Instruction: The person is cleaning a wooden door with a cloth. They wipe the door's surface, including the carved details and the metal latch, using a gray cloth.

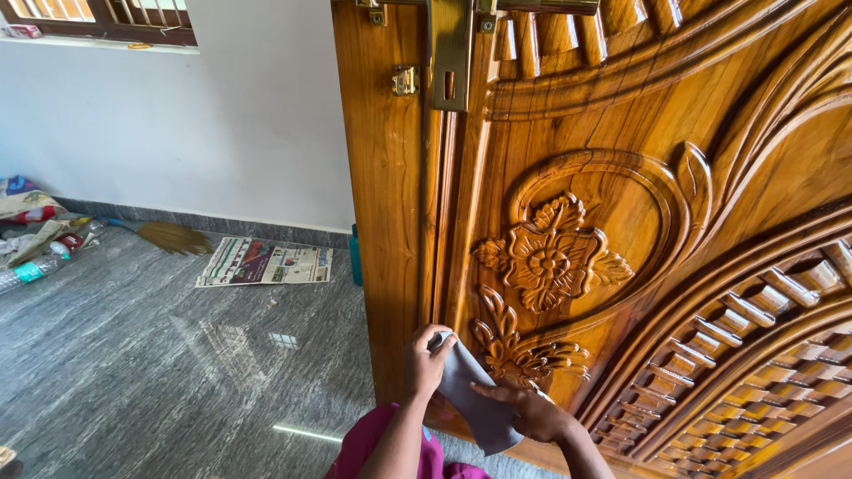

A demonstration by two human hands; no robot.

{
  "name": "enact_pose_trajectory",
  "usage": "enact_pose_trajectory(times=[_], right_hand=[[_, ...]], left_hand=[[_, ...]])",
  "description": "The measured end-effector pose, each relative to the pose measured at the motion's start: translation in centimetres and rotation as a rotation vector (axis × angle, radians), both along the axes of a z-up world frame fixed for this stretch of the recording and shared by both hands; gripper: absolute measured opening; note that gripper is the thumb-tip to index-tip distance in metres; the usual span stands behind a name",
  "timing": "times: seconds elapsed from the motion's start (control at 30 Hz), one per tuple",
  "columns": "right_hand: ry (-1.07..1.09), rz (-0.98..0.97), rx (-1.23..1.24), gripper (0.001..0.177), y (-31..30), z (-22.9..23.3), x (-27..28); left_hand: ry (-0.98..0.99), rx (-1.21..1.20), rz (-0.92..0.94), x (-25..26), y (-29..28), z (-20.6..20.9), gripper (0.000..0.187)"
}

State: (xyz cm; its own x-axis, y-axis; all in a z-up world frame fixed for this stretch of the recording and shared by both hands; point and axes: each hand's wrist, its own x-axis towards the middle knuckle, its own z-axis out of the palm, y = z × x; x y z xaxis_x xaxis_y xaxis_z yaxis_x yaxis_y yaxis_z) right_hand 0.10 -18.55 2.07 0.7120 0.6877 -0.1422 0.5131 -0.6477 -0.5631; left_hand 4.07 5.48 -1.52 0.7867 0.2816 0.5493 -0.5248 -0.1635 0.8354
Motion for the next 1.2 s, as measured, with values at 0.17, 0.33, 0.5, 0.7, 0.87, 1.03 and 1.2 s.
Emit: enact_pose_trajectory(times=[0.17,0.33,0.5,0.7,0.87,1.03,1.2], right_hand=[[0.132,-0.207,0.232,0.098,-0.8,-1.1,1.8],[0.535,-0.47,0.792,0.092,-2.1,-1.8,3.0],[0.706,-0.645,1.063,0.063,-1.7,-3.1,3.9],[0.608,-0.589,1.105,0.065,-1.9,-3.9,4.6],[0.589,-0.638,1.068,0.063,-2.2,-2.6,3.9],[0.674,-0.919,1.632,0.039,-3.1,1.0,2.5],[0.697,-1.009,2.018,0.022,-2.1,6.4,-1.0]], left_hand=[[-0.014,0.087,0.057,-0.6,0.3,0.8,0.015],[-0.034,0.216,-0.115,-2.4,-1.9,0.5,0.013],[-0.008,0.341,-0.39,-5.3,-5.1,0.7,0.019],[-0.048,0.397,-0.512,-6.8,-6.4,0.9,0.026],[0.02,0.255,-0.554,-5.6,-7.0,-1.2,0.015],[0.058,0.033,-0.473,-2.6,-5.5,-2.3,0.012],[0.172,-0.331,-0.422,0.9,-1.4,-2.0,0.012]])
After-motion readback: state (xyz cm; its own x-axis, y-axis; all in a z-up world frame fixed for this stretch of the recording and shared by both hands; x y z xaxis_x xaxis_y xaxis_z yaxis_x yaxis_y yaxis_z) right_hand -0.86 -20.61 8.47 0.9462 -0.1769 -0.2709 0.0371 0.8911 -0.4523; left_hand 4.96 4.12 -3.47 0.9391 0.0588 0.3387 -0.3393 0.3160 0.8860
